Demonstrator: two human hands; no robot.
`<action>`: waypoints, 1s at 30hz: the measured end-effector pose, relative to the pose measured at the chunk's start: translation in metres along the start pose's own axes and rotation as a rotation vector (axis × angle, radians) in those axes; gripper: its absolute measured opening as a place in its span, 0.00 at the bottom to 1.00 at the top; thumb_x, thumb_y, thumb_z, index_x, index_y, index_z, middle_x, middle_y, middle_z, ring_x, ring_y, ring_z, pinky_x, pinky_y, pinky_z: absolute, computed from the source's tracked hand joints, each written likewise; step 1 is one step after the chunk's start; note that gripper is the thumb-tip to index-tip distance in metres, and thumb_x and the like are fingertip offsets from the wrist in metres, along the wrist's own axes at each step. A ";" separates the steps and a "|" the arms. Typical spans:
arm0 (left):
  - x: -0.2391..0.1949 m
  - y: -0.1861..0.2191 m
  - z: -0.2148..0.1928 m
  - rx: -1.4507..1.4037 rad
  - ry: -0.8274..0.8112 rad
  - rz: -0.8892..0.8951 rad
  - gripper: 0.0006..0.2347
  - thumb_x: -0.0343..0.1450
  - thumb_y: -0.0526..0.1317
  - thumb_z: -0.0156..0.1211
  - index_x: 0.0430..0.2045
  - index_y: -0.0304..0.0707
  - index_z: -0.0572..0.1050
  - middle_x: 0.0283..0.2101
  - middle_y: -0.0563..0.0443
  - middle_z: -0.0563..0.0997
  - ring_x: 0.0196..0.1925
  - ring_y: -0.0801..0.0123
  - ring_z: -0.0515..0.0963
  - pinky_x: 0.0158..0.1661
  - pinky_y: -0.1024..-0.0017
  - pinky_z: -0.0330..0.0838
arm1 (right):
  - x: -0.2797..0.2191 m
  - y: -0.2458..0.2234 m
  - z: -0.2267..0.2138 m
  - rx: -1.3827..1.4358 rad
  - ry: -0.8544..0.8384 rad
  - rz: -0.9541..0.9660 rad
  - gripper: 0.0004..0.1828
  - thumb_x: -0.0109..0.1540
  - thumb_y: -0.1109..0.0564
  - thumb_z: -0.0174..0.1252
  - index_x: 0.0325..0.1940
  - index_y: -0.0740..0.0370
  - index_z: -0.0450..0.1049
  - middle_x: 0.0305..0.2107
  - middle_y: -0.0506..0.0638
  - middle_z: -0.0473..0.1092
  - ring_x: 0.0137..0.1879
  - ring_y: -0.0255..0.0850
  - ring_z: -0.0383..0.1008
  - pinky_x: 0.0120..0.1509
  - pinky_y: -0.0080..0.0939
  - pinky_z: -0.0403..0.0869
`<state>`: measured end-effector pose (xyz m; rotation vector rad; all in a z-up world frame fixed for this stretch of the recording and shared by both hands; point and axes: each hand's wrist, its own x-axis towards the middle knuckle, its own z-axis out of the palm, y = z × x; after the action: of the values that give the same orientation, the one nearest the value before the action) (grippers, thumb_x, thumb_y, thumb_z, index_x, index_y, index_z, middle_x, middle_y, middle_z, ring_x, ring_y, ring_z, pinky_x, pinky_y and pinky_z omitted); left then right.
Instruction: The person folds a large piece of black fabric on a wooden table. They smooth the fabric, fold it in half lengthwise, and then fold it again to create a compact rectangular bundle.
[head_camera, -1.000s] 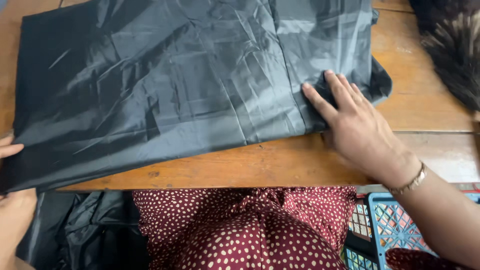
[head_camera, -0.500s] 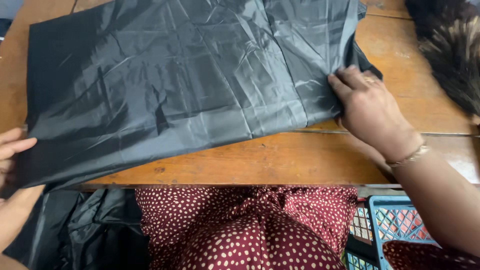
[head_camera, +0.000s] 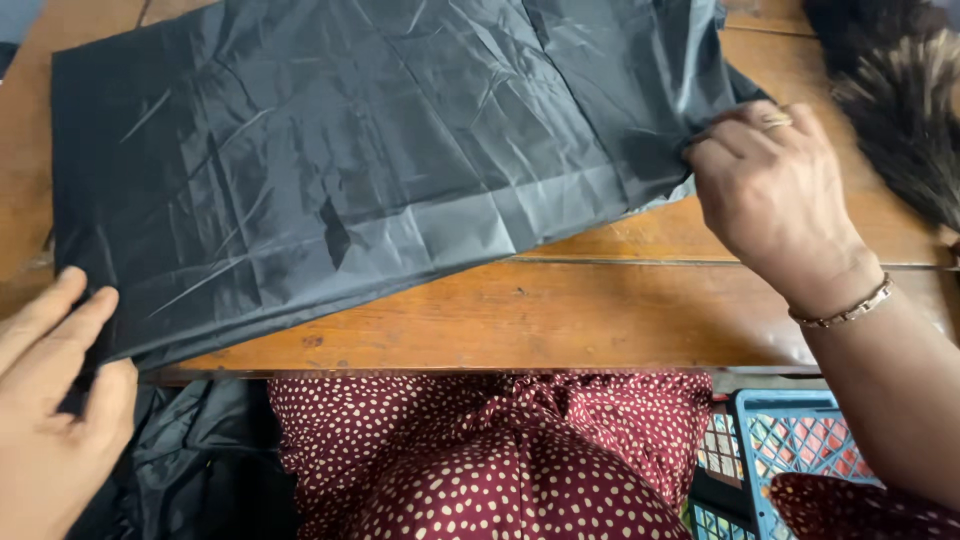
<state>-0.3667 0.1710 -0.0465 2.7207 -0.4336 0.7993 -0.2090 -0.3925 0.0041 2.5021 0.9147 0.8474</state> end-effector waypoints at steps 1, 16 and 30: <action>-0.005 -0.002 0.003 0.141 0.025 0.007 0.15 0.74 0.20 0.58 0.55 0.08 0.83 0.66 0.19 0.82 0.69 0.38 0.81 0.74 0.52 0.74 | 0.002 0.002 -0.002 -0.047 0.077 -0.009 0.12 0.68 0.67 0.57 0.34 0.54 0.70 0.30 0.48 0.67 0.45 0.49 0.70 0.48 0.47 0.65; -0.010 -0.011 0.026 0.437 0.109 0.051 0.09 0.74 0.24 0.64 0.29 0.37 0.72 0.45 0.43 0.78 0.44 0.51 0.78 0.46 0.58 0.75 | 0.008 0.003 0.079 -0.119 0.184 -0.142 0.08 0.66 0.63 0.52 0.33 0.55 0.66 0.31 0.51 0.61 0.37 0.48 0.65 0.38 0.44 0.67; -0.003 0.019 0.002 0.286 -0.068 -0.077 0.11 0.68 0.29 0.62 0.41 0.40 0.84 0.56 0.49 0.81 0.47 0.59 0.82 0.47 0.62 0.79 | 0.021 -0.003 0.044 0.364 -0.491 0.269 0.18 0.57 0.52 0.58 0.47 0.63 0.68 0.43 0.61 0.65 0.45 0.66 0.73 0.44 0.66 0.75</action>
<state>-0.3749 0.1534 -0.0463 3.0143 -0.2414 0.8049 -0.1701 -0.3811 -0.0226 2.9911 0.6117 0.1064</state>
